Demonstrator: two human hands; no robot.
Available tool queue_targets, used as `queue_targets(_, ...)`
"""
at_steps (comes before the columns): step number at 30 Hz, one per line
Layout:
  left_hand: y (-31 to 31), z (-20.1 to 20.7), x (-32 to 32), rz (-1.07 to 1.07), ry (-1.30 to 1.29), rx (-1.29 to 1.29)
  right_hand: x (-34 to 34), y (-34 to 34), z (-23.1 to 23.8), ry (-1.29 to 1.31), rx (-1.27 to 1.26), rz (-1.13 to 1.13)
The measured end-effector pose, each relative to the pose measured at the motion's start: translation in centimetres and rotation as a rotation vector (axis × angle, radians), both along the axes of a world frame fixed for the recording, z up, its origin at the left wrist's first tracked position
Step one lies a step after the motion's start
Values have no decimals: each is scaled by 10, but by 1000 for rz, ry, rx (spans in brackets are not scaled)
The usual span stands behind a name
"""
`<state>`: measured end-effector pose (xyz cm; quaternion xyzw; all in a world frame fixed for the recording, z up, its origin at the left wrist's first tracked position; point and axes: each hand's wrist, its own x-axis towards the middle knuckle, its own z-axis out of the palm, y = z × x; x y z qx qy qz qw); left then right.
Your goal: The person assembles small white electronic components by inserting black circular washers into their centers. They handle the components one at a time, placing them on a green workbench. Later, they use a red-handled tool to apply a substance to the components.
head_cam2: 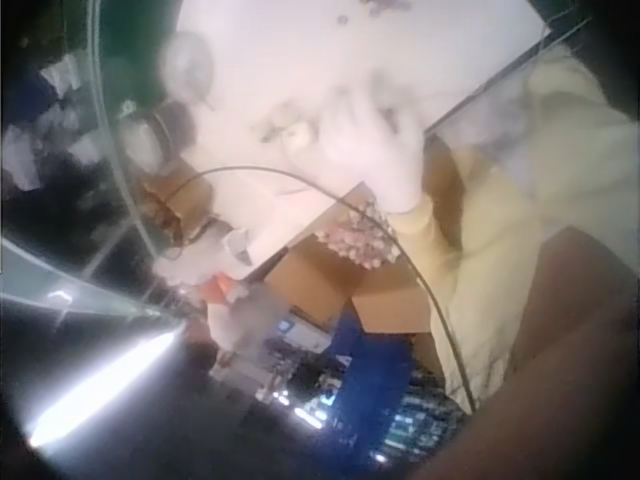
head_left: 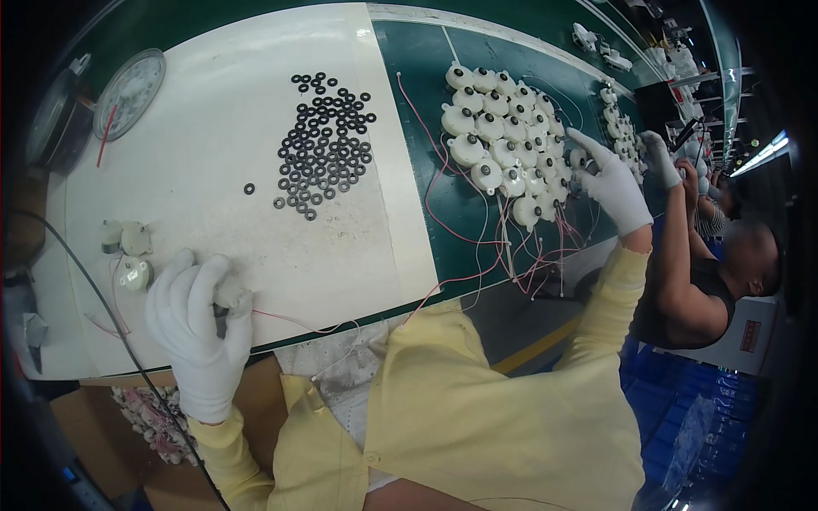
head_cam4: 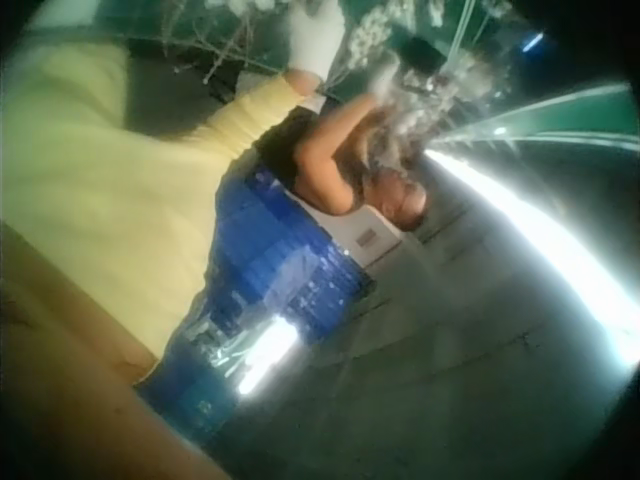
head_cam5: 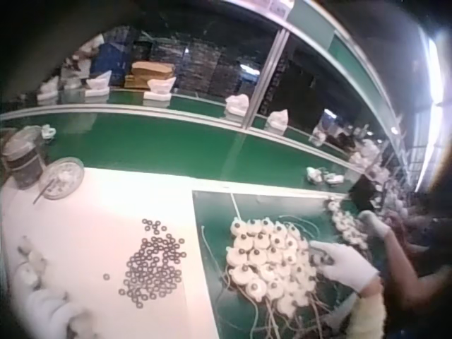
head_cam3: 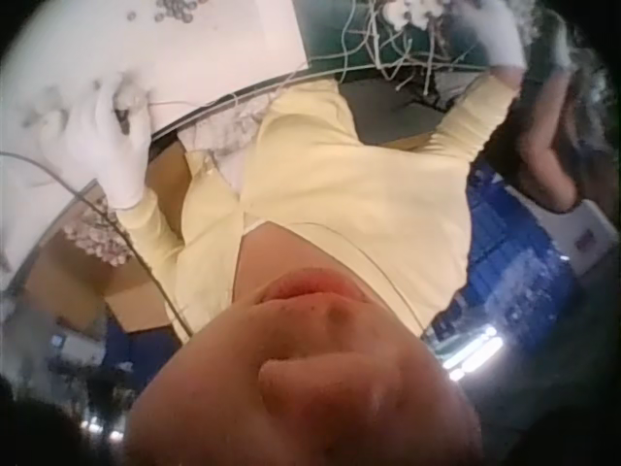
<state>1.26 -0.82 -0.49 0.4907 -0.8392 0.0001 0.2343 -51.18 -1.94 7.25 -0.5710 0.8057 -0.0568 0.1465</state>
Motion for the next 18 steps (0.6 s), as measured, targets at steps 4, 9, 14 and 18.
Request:
queue_targets(4,-1,0,-3,-4,13,-12,2,2,-5,-116,-88,48)
queue_targets(9,-4,-2,-4,-23,29,-65,-7,9,-2,-124,-122,12)
queue_targets(14,0,7,3,-120,160,-197,10,27,7,-24,-566,130)
queue_targets(18,11,31,-17,-303,278,-213,76,50,-17,-954,-870,258)
